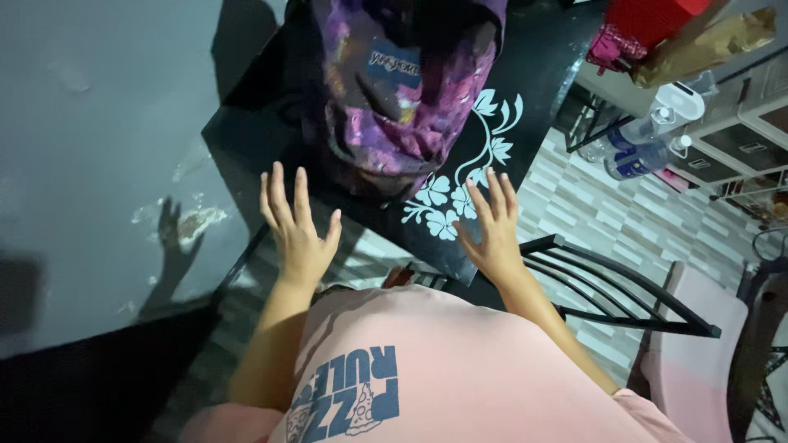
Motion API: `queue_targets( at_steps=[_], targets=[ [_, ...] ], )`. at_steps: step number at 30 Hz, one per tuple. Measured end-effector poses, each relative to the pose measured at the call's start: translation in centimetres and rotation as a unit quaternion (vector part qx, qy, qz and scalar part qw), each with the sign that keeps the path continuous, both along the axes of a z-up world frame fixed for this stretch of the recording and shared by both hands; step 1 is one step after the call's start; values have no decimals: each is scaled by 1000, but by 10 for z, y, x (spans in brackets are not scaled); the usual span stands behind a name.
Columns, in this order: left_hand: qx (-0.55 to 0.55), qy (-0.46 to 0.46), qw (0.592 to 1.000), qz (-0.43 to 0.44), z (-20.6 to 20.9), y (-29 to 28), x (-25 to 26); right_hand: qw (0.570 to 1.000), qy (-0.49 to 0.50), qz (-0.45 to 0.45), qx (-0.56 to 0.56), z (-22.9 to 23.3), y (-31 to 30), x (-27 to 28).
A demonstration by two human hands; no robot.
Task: The person packs a purple backpack on a table, placing a water bottle, keys, a wallet, and small items into its compartments, then zips the pockets closed. They later reopen the backpack and take out a water bottle and a laptop, placing them on the table.
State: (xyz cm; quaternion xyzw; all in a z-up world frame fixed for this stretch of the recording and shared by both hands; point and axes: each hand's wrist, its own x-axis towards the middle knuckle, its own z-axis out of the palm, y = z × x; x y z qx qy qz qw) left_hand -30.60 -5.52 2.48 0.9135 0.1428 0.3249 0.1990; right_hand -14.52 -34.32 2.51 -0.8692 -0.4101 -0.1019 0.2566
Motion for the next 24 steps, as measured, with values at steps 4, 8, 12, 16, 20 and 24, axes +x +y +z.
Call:
queue_targets(
  at_steps=[4, 8, 12, 16, 20, 24],
  targets=[
    [48, 33, 997, -52, 11, 22, -21, 1000, -17, -16, 11, 13, -14, -20],
    [93, 44, 992, -71, 23, 39, -50, 998, -53, -43, 12, 24, -26, -46],
    [51, 12, 997, -57, 31, 44, -95, 994, -66, -84, 7, 32, -26, -89],
    [21, 8, 999, -27, 29, 47, -154, 992, -56, -101, 41, 34, -17, -142],
    [9, 22, 999, -26, 19, 54, -214, 990, -68, -117, 41, 32, -11, -200],
    [3, 53, 998, -43, 11, 68, -263, 990, -61, -127, 15, 32, -14, -250]
  ],
)
